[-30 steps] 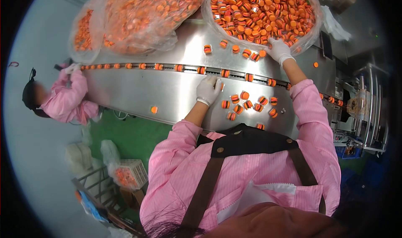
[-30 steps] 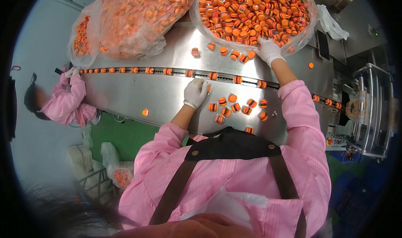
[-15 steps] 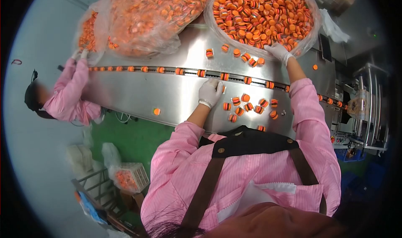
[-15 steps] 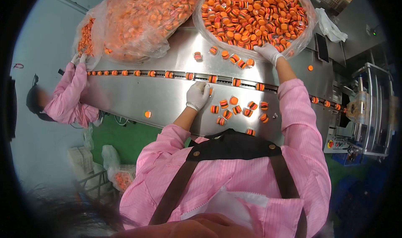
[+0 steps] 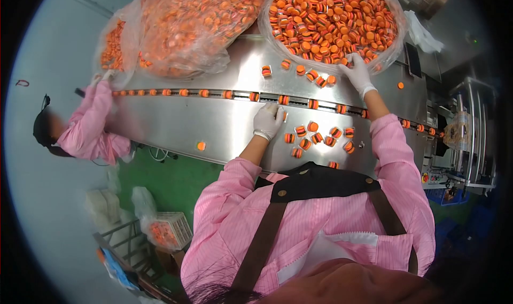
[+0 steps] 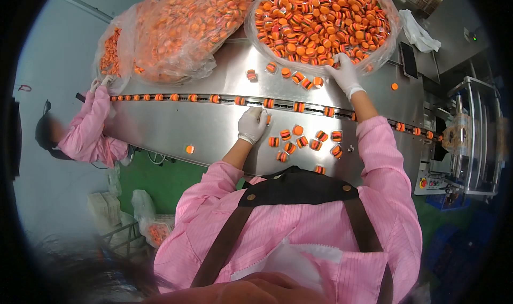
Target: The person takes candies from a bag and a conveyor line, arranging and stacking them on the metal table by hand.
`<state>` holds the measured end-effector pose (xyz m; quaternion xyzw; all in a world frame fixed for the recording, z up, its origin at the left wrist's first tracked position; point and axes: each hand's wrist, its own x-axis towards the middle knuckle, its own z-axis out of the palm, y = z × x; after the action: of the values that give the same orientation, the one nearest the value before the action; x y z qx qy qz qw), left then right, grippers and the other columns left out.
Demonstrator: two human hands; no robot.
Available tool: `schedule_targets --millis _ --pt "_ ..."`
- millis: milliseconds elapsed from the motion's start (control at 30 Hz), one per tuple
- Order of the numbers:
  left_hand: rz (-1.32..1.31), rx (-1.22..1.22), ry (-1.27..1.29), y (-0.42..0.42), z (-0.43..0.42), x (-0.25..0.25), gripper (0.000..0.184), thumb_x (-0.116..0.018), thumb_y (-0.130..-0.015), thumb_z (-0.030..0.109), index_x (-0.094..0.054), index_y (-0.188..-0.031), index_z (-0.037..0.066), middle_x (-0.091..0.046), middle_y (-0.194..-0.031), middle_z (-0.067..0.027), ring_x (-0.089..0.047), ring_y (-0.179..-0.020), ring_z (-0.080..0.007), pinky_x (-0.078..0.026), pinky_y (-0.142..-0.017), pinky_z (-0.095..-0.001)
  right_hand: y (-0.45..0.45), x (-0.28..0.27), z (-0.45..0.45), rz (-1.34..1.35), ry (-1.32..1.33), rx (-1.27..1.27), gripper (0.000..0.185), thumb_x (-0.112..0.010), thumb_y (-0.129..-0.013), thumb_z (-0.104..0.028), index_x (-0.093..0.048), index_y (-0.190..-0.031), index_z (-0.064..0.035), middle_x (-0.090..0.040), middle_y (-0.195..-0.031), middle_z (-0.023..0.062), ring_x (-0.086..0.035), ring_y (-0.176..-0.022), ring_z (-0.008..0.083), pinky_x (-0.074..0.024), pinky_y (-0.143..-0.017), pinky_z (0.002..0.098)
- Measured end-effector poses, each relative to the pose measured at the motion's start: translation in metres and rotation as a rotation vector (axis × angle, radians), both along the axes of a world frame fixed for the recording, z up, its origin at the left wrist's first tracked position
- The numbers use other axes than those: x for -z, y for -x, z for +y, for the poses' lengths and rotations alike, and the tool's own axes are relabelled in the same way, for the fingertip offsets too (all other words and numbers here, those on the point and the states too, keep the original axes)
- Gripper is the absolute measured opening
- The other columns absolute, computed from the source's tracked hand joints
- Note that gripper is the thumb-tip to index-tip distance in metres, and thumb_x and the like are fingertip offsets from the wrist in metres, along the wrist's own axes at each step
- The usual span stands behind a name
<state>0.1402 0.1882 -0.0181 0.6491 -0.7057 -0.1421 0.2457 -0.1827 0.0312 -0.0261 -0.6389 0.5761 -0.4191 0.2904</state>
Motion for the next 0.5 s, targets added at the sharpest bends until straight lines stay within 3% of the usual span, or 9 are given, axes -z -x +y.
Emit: schedule_targets --millis 33,100,300,400,500 --pt "0.019 0.000 0.013 0.001 0.000 -0.001 0.021 -0.055 -0.090 0.025 -0.062 -0.081 0.008 -0.063 -0.082 -0.0143 -0.062 -0.077 -0.0359 -0.048 -0.067 -0.0478 0.000 0.000 0.005 -0.001 0.001 -0.001 0.035 -0.076 -0.078 -0.021 -0.049 -0.088 -0.0020 -0.060 -0.094 0.0146 -0.060 -0.086 0.0284 -0.0472 -0.078 0.0383" --pt "0.037 0.002 0.023 0.001 0.001 0.000 0.021 -0.055 -0.090 0.025 -0.062 -0.080 0.008 -0.062 -0.081 -0.0144 -0.062 -0.077 -0.0359 -0.048 -0.067 -0.0479 0.003 0.000 0.019 0.102 0.278 -0.001 0.032 -0.075 -0.078 -0.016 -0.051 -0.094 -0.0016 -0.058 -0.097 0.0147 -0.058 -0.088 0.0308 -0.0467 -0.079 0.0380" --pt "-0.011 0.009 0.031 0.000 0.000 0.002 0.019 -0.056 -0.089 0.023 -0.063 -0.083 0.006 -0.063 -0.081 -0.0160 -0.061 -0.075 -0.0371 -0.048 -0.067 -0.0461 0.008 -0.001 0.099 0.084 0.249 0.068 0.046 -0.074 -0.080 -0.016 -0.053 -0.117 0.0005 -0.060 -0.108 0.0182 -0.058 -0.102 0.0344 -0.0458 -0.092 0.0395" --pt "-0.015 0.014 0.032 0.002 0.000 0.000 0.023 -0.054 -0.090 0.025 -0.061 -0.080 0.006 -0.062 -0.081 -0.0160 -0.061 -0.078 -0.0365 -0.048 -0.069 -0.0482 0.031 0.013 0.137 0.207 0.165 -0.028 0.040 -0.071 -0.081 -0.013 -0.059 -0.117 -0.0013 -0.059 -0.110 0.0177 -0.058 -0.104 0.0352 -0.0458 -0.093 0.0389" --pt "-0.029 0.024 0.017 0.002 0.000 -0.001 0.023 -0.054 -0.090 0.025 -0.061 -0.081 0.006 -0.062 -0.082 -0.0162 -0.061 -0.079 -0.0368 -0.048 -0.069 -0.0477 0.044 0.023 0.171 0.251 0.178 0.040 0.038 -0.071 -0.080 -0.011 -0.061 -0.115 -0.0021 -0.059 -0.110 0.0167 -0.056 -0.105 0.0353 -0.0450 -0.094 0.0403"
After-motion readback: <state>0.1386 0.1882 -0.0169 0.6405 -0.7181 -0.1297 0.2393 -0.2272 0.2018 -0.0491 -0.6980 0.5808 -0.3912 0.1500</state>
